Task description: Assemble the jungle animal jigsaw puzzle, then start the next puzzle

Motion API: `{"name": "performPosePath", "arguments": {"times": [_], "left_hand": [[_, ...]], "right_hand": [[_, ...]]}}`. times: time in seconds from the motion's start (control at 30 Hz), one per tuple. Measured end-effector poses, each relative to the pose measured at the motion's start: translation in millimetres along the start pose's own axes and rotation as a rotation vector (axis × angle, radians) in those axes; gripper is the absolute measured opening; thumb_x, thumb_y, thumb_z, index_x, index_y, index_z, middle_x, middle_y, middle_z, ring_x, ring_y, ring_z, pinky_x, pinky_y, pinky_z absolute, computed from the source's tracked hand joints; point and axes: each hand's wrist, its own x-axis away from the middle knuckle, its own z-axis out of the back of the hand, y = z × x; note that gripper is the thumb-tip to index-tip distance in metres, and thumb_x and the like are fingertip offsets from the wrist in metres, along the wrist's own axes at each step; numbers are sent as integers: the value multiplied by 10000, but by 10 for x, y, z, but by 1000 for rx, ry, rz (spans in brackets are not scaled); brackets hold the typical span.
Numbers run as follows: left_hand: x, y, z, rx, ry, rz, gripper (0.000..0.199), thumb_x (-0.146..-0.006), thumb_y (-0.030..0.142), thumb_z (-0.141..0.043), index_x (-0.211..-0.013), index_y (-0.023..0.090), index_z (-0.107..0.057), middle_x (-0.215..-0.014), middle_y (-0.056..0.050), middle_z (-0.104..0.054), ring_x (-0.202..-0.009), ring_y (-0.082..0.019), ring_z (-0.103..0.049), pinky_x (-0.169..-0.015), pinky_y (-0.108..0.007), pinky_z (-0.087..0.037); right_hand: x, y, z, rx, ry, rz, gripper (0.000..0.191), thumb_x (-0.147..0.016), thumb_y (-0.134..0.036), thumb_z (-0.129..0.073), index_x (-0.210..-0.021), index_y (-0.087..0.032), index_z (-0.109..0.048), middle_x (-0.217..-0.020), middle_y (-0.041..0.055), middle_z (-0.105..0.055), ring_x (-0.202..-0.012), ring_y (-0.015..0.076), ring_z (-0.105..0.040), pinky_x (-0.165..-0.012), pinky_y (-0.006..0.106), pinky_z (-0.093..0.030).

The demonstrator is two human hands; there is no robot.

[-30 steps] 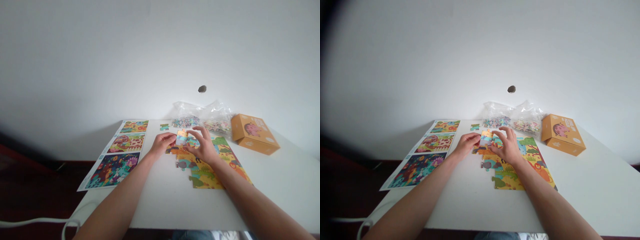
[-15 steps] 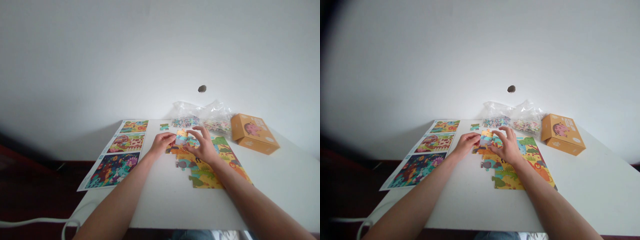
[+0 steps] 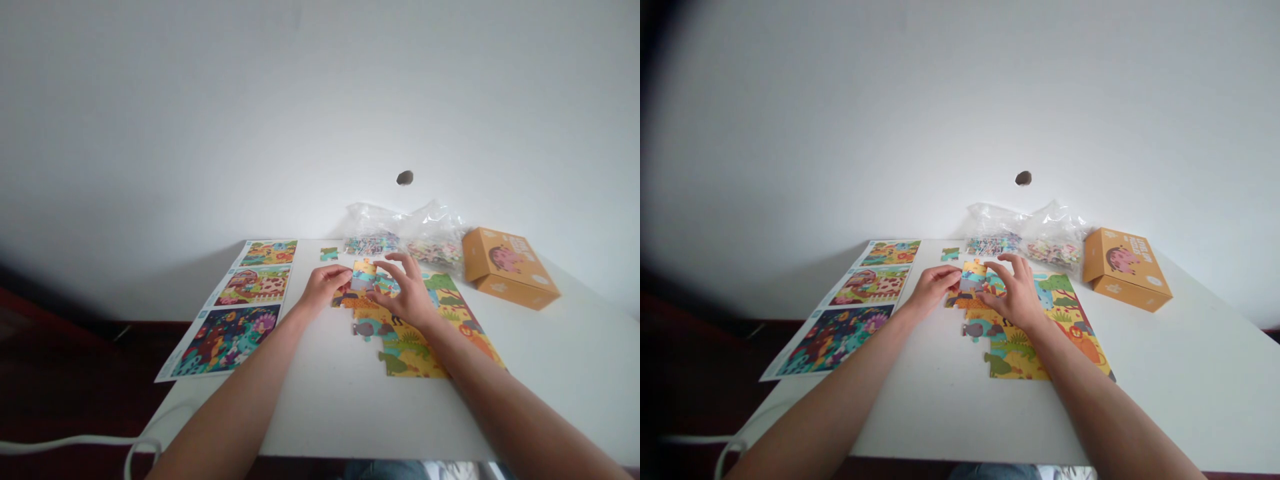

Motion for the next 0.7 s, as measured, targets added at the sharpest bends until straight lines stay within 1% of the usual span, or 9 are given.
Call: {"name": "performPosePath", "arguments": {"times": [0.27,0.5,0.7], "left_hand": [[-4,-8,11,-3,-6,-1,283,-777,411,-727,-833,134,-737,-612,-7,-623,-593,-132,-569,-629,-275,-447],[-6,6,1,-1,3,10,313,-751,430,-741,-846,132,-740,-611,-7,-623,-587,-135,-565,-619,-276,-447],[-8,-12,11,-4,2,1,290,-771,410,-733,-857,133,-741,-613,-5,-622,-582,-127,-567,-618,-270,-449]], "right_hand": [[-4,-21,7,-1,4,-3,535,-814,-552,-694,-1261,-274,-602,-1275,125,-497,-1157,317,-510,-999,518,-443],[-1,-11,0,-12,4,-4,538,-810,-546,-698,-1271,-287,-596,-1272,122,-501,-1153,322,-509,-991,529,-443],[2,-9,-5,-10,3,-4,546,-811,-558,-697,-1271,-282,-595,-1274,122,-499,-1156,320,-505,-999,520,-442]]}}
